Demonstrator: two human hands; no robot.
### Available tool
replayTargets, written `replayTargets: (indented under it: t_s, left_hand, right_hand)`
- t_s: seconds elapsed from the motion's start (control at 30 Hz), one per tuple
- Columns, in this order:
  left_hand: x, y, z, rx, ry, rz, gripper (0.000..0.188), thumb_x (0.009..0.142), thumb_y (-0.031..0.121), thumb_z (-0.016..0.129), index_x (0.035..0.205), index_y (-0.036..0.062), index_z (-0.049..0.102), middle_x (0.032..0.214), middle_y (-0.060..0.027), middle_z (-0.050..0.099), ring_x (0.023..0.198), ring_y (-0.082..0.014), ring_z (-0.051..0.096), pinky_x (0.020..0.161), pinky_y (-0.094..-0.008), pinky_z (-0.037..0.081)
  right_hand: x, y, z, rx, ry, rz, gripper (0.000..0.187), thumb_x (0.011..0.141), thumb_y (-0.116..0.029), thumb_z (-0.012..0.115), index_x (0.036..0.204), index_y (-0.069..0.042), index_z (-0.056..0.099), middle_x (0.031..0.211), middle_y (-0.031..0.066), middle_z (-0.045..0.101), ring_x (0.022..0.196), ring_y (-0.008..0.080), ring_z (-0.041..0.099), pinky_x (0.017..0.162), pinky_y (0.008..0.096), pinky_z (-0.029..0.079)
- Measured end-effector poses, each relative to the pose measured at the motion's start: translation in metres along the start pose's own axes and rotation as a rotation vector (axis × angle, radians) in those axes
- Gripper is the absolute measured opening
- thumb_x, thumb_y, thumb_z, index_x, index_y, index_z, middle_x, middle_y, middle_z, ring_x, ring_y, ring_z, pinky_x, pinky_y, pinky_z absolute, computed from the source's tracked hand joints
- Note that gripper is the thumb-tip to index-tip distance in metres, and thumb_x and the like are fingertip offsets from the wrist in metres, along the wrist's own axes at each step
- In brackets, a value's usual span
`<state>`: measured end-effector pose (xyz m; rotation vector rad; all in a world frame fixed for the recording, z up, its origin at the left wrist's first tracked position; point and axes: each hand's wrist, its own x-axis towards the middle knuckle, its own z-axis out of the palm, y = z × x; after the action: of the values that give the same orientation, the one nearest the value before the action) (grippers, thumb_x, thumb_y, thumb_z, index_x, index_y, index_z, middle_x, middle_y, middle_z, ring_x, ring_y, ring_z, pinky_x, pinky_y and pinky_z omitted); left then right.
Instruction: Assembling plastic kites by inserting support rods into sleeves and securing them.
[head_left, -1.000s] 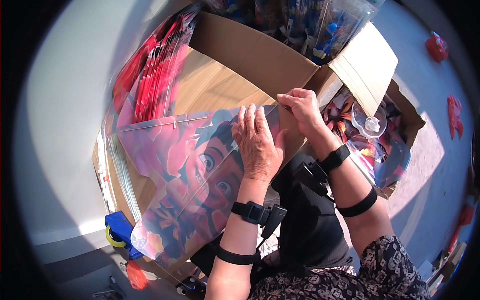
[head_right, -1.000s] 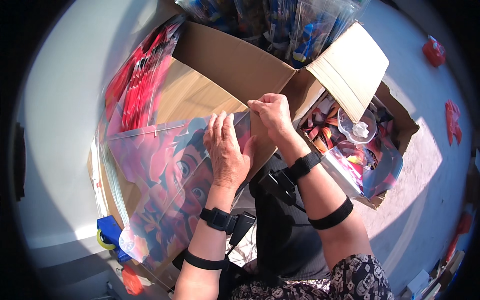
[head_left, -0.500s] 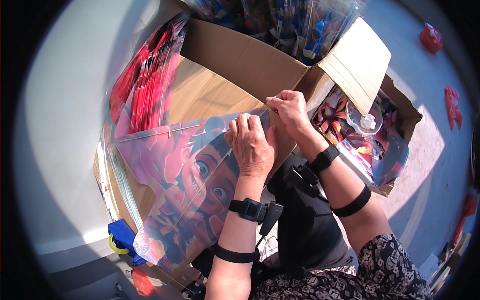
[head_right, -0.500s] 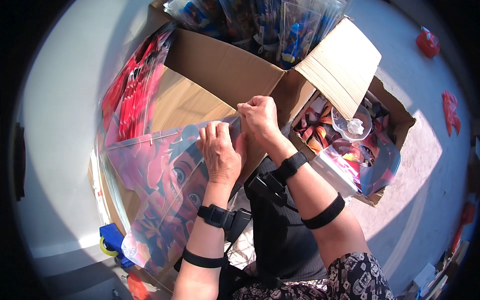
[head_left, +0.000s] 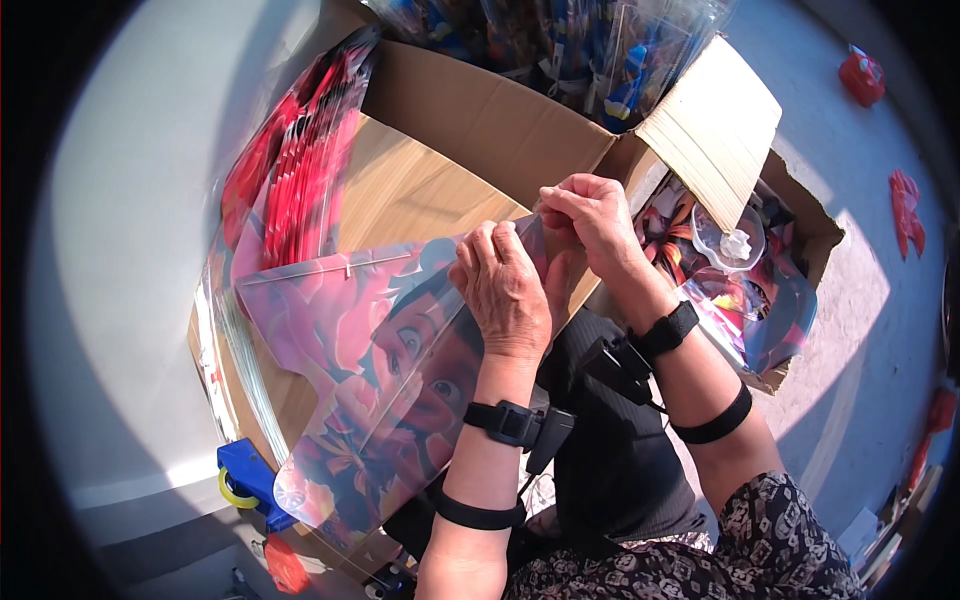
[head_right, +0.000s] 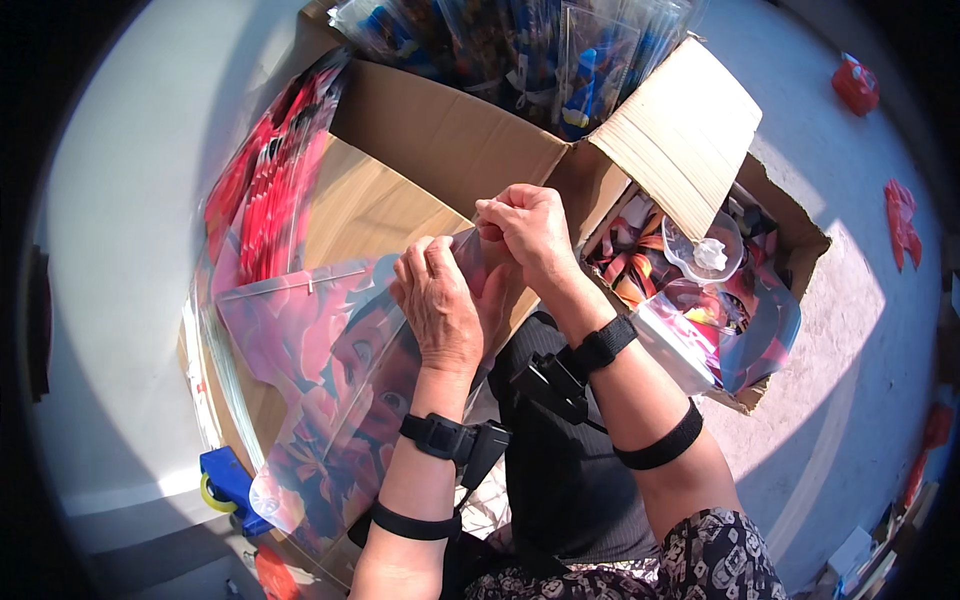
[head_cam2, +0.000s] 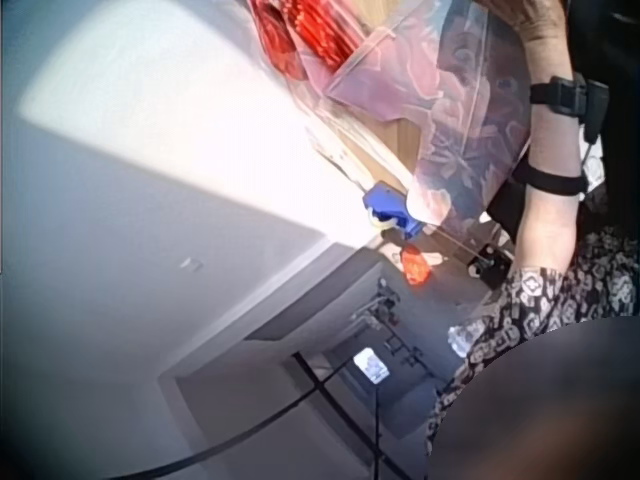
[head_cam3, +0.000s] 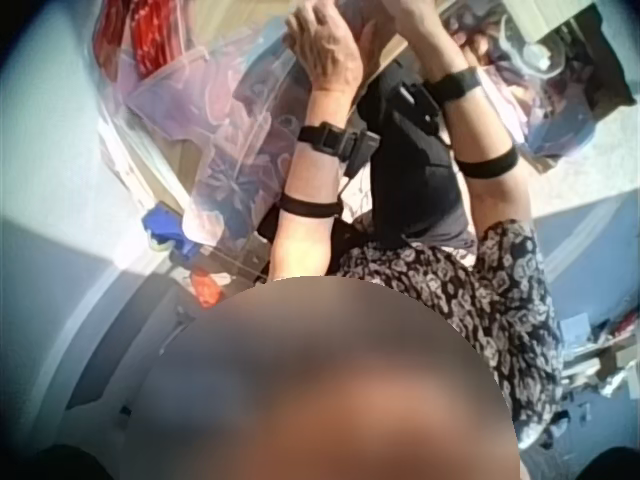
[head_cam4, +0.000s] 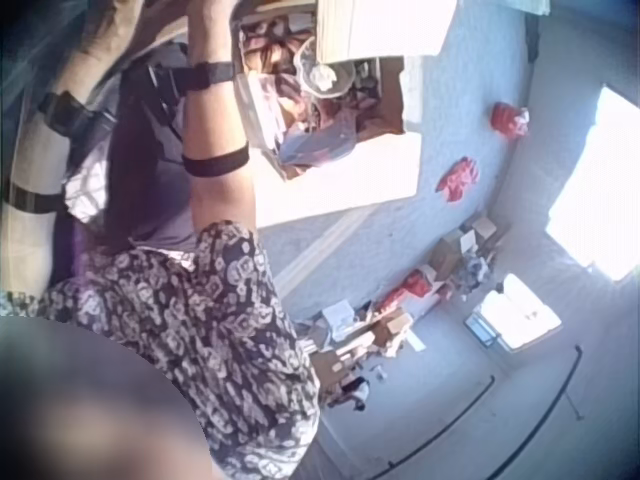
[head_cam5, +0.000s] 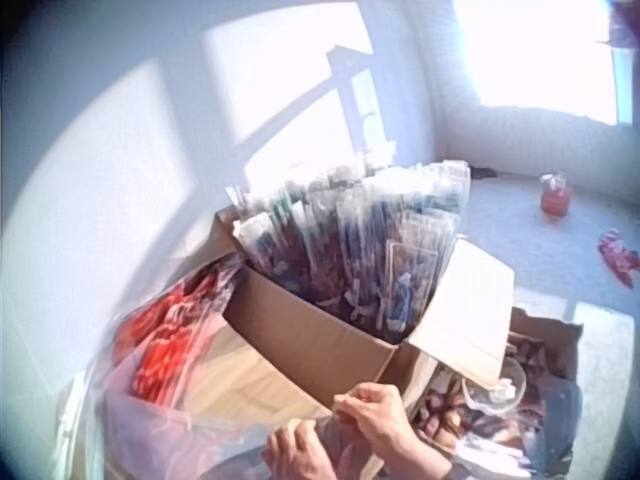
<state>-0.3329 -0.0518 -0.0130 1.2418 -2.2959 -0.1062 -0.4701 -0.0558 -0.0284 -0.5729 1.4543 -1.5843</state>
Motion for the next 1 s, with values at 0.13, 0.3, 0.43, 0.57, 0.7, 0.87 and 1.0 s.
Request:
replayTargets:
  t_s: [0.13,0.3,0.43,0.57,0.7,0.87,1.0]
  left_hand:
    - [-0.002,-0.003,0.007,0.192,0.114,0.072,0.036,0.081,0.019,0.072,0.107,0.0048,0.053,0.107,-0.0103,0.054,0.103,-0.0305,0.053,0.082,-0.0436,0.041]
    - [-0.004,-0.002,-0.014,0.194,0.251,0.175,0.011,0.083,0.011,0.066,0.092,0.0071,0.060,0.092,-0.0069,0.057,0.091,-0.0264,0.056,0.077,-0.0399,0.042]
    - [-0.006,0.006,-0.038,0.068,0.173,0.211,0.007,0.083,0.007,0.068,0.087,0.0042,0.063,0.085,-0.0072,0.058,0.084,-0.0275,0.057,0.074,-0.0388,0.044]
    - [-0.001,0.012,-0.069,-0.239,0.045,0.099,0.005,0.084,0.001,0.065,0.089,-0.0011,0.065,0.080,-0.0114,0.060,0.078,-0.0305,0.060,0.069,-0.0407,0.048]
    - [0.005,0.016,-0.096,-0.480,0.020,-0.035,0.004,0.085,0.001,0.064,0.084,-0.0028,0.064,0.070,-0.0130,0.064,0.065,-0.0259,0.065,0.061,-0.0378,0.050]
    - [0.006,0.022,-0.119,-0.614,-0.103,-0.194,0.009,0.089,0.005,0.064,0.085,-0.0026,0.064,0.069,-0.0036,0.064,0.061,-0.0088,0.057,0.058,-0.0270,0.048]
    - [0.005,0.015,-0.120,-0.522,-0.002,0.003,0.008,0.087,0.002,0.064,0.082,-0.0039,0.061,0.068,-0.0136,0.065,0.060,-0.0195,0.063,0.058,-0.0315,0.049]
  right_hand:
    - [-0.013,-0.011,-0.001,0.109,-0.083,0.124,0.017,0.089,-0.014,0.071,0.080,-0.001,0.067,0.074,0.0065,0.068,0.060,0.0100,0.063,0.054,0.0218,0.051]
    - [-0.034,-0.027,-0.003,0.163,-0.120,0.124,0.018,0.089,-0.014,0.070,0.080,0.001,0.067,0.074,0.0095,0.069,0.061,0.0134,0.067,0.055,0.0244,0.055]
    - [-0.050,-0.045,-0.008,0.052,-0.106,0.030,0.022,0.092,-0.012,0.065,0.078,0.005,0.066,0.073,0.0119,0.069,0.062,0.0141,0.068,0.055,0.0253,0.057]
    - [-0.066,-0.055,-0.007,-0.031,-0.028,-0.112,0.024,0.094,-0.018,0.064,0.093,0.006,0.066,0.073,0.0091,0.069,0.061,0.0123,0.068,0.053,0.0233,0.055]
    - [-0.071,-0.051,-0.019,0.263,-0.040,-0.158,0.022,0.092,-0.013,0.067,0.106,0.004,0.065,0.088,0.0063,0.070,0.080,0.0099,0.067,0.073,0.0243,0.054]
    - [-0.098,-0.040,0.006,0.430,-0.399,-0.128,0.021,0.084,-0.002,0.074,0.103,0.002,0.068,0.092,0.0049,0.070,0.088,0.0111,0.064,0.084,0.0254,0.051]
    - [-0.106,-0.028,0.021,0.576,-0.388,-0.219,0.010,0.086,-0.002,0.072,0.092,0.001,0.066,0.086,0.0016,0.068,0.080,0.0076,0.062,0.076,0.0227,0.050]
